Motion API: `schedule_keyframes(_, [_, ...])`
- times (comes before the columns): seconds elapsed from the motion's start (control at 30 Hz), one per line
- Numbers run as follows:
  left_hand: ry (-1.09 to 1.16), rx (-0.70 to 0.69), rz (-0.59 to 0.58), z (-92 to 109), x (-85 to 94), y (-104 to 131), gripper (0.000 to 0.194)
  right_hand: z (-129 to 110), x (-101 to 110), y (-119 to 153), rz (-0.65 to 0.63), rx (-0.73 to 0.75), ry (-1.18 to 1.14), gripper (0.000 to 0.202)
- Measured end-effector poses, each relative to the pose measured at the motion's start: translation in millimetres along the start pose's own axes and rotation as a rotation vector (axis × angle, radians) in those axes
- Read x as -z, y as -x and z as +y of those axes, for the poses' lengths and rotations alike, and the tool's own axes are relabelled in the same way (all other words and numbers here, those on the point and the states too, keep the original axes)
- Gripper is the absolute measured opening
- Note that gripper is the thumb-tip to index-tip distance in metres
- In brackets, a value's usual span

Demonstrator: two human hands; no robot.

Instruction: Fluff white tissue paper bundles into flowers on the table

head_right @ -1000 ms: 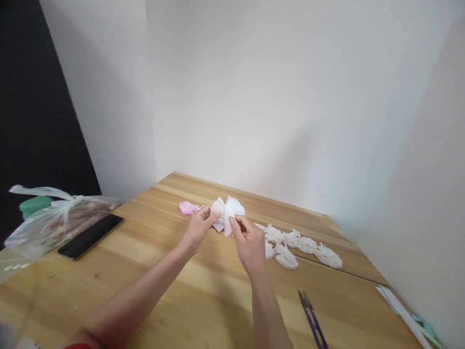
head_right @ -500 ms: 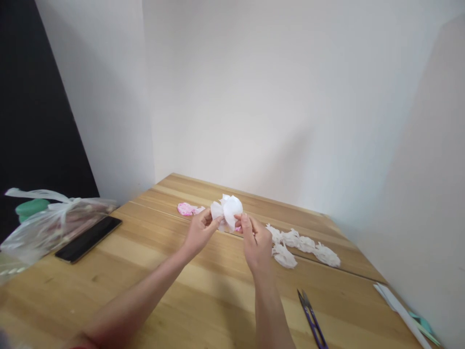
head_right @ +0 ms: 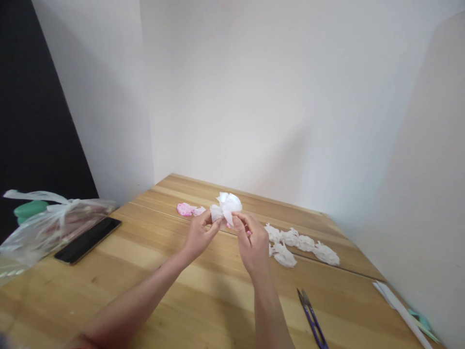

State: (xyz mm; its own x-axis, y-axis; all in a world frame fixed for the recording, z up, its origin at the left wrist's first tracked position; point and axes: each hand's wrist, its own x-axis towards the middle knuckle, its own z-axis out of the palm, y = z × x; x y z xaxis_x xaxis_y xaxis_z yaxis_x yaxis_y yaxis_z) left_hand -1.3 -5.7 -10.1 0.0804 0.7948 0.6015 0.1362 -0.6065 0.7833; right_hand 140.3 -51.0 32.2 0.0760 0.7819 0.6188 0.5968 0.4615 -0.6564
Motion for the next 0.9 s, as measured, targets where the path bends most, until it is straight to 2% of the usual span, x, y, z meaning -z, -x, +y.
schedule_keyframes(0.27, [-0.276,-0.2,-0.008,-9,-4.8,5,0.016,-2,5,1,0.051,-0.028,0.06,0.035])
schedule_keyframes(0.47, [-0.35,-0.344,0.039,-17,-8.4,7,0.012,-1,5,1,0.063,-0.031,0.086,0.034])
schedule_keyframes(0.6, [-0.376,-0.387,0.056,-20,-9.6,7,0.014,2,3,1,0.067,-0.069,0.106,0.031])
schedule_keyframes(0.73, [-0.3,-0.291,0.007,-16,-8.4,6,0.015,3,2,-1,0.039,-0.121,0.041,0.031])
schedule_keyframes(0.9, [0.019,-0.084,-0.123,-3,-2.9,4,0.019,4,-2,-2,0.01,-0.144,-0.037,0.032])
